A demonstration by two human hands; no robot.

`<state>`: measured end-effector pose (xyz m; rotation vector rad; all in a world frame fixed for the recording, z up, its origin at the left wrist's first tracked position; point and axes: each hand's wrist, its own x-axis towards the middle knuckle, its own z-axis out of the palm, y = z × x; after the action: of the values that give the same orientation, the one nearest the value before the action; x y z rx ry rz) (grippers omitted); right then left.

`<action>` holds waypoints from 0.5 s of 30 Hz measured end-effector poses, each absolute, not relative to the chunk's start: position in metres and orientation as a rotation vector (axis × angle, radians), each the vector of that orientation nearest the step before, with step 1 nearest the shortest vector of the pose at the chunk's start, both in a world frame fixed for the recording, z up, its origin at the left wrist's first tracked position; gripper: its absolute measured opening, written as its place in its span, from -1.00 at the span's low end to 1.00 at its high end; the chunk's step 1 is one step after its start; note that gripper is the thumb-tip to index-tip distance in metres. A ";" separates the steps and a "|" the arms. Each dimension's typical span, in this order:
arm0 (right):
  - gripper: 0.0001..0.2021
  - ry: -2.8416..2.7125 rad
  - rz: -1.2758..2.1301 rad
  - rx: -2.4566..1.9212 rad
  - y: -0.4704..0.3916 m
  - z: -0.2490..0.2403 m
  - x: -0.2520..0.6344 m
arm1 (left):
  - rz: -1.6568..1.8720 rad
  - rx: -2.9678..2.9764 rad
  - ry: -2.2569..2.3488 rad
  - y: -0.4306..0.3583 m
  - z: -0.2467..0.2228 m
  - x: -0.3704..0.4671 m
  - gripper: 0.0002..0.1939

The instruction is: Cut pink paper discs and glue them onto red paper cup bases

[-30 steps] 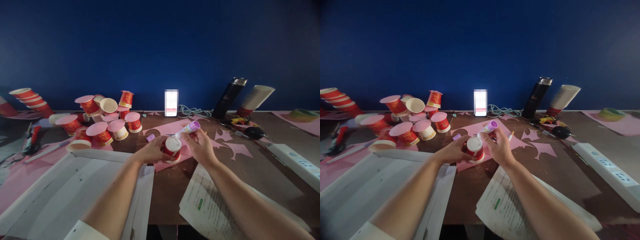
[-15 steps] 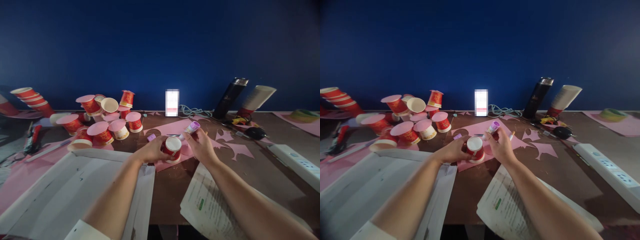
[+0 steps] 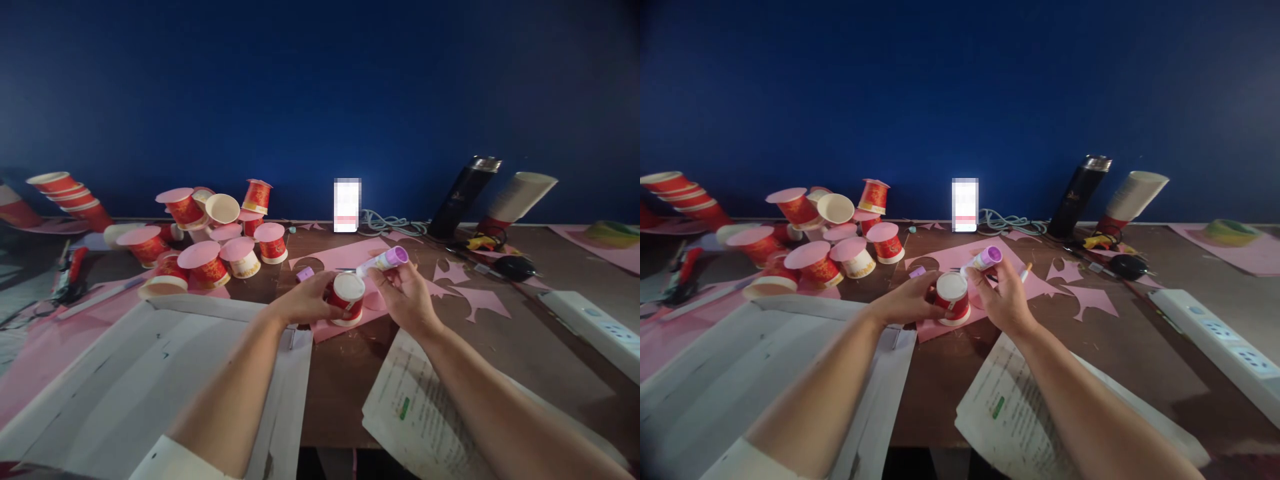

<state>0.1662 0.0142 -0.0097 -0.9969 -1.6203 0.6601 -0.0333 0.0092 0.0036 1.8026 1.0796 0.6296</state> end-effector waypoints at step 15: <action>-0.70 -1.605 0.690 -0.871 0.012 -0.011 0.166 | 0.603 1.890 1.082 0.013 0.007 -0.039 -0.51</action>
<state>0.1655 0.0124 -0.0114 -0.8713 -1.6050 0.6904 -0.0385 0.0131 0.0066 1.8898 1.0823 0.6032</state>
